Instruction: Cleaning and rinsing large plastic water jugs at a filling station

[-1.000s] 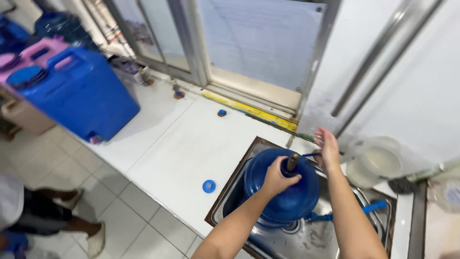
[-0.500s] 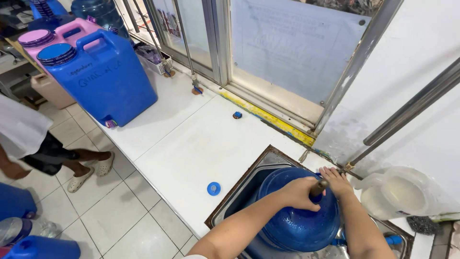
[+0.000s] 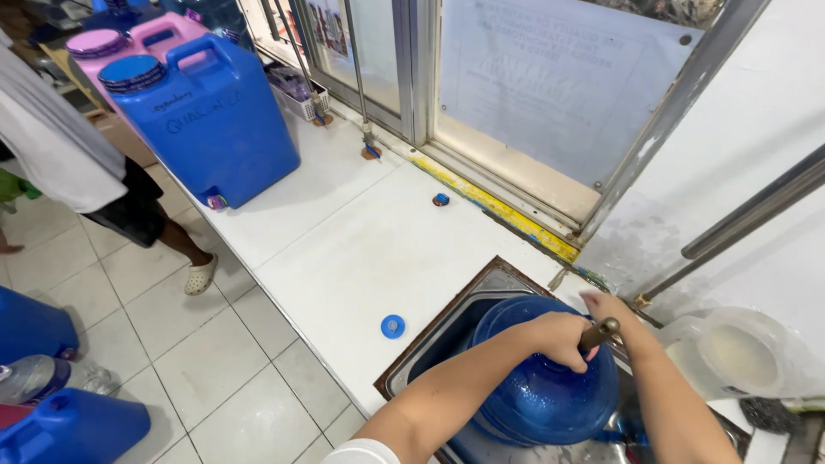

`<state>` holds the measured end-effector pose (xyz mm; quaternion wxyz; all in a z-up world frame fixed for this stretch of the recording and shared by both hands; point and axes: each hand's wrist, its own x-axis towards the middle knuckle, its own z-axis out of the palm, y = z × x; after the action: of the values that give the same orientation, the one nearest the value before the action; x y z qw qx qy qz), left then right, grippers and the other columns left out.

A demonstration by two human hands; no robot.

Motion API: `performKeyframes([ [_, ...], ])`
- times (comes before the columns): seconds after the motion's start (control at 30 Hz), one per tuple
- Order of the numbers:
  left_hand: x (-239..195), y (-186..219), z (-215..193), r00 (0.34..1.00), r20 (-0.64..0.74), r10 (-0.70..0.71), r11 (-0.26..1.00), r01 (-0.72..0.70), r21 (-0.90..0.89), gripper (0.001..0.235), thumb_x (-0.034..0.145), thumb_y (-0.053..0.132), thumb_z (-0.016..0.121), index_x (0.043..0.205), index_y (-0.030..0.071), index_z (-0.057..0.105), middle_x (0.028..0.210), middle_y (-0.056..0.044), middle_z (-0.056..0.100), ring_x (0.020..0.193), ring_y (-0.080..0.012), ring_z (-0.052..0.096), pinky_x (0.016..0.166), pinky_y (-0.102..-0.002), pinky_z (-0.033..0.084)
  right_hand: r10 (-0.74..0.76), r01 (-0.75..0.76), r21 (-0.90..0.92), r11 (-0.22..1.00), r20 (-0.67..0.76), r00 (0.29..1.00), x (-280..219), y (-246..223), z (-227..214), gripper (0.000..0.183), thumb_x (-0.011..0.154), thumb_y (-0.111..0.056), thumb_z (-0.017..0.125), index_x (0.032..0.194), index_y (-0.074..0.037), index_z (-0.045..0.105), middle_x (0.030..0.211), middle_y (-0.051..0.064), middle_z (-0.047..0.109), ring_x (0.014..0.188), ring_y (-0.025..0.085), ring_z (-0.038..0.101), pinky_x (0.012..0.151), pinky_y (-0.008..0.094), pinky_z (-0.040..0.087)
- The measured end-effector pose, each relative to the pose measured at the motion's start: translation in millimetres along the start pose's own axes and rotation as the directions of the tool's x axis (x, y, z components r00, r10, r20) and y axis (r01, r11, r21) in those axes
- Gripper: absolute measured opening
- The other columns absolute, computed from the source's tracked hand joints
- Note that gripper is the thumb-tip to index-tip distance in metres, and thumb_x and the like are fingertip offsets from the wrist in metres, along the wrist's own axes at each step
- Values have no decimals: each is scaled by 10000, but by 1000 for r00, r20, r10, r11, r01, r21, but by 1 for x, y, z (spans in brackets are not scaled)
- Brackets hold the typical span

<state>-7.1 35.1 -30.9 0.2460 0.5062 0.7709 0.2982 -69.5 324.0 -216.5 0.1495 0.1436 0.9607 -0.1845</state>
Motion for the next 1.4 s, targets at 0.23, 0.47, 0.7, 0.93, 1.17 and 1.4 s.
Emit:
performKeyframes([
  [0.23,1,-29,32,994,-103,25,996,-34,-85,598,636,340,786,1176,115,666,1204,-155,709,1207,-391,657,1025,-513,544,-276,86,795,601,105,956,-221,-217,-123,346,1038,-175,509,1262,-27,728,1087,152,759,955,235,710,951,389,549],
  [0.47,-10,-4,23,992,-73,101,995,-102,-10,566,656,417,760,1102,72,702,1130,-185,735,1148,-356,689,998,-474,559,-176,61,912,406,12,984,-242,-204,-121,261,993,-65,616,1210,44,710,1006,189,774,882,229,725,850,361,552],
  [0.7,-10,-18,-3,995,97,37,998,-32,-62,896,663,610,791,1274,-28,638,1302,-223,691,1282,-408,614,1130,-512,478,-161,131,931,341,-80,984,-221,-206,-110,211,935,-178,755,905,18,680,612,145,610,324,138,521,267,232,386],
  [0.93,-40,-47,54,902,-429,44,950,-170,-262,874,601,483,883,1274,42,541,1149,-193,698,1145,-382,658,988,-505,547,-96,292,933,213,-277,956,-235,-204,-70,564,1088,-500,493,952,-6,729,538,99,577,332,121,524,316,204,423],
  [1.17,6,-10,43,959,-224,174,883,-253,-395,857,501,275,945,1261,24,637,1165,-208,728,1141,-349,664,1014,-480,531,140,516,856,41,-516,845,-279,-166,-41,537,1171,-337,341,1013,-14,740,947,164,755,967,220,704,947,308,528],
  [1.4,29,-36,68,677,-621,-396,821,-42,-570,655,575,338,883,1183,263,648,1128,-15,695,1153,-230,661,1011,-389,526,187,381,915,134,-401,897,-249,-181,-61,210,1073,-239,588,1191,-91,677,1154,48,657,1123,166,605,1049,355,491],
])
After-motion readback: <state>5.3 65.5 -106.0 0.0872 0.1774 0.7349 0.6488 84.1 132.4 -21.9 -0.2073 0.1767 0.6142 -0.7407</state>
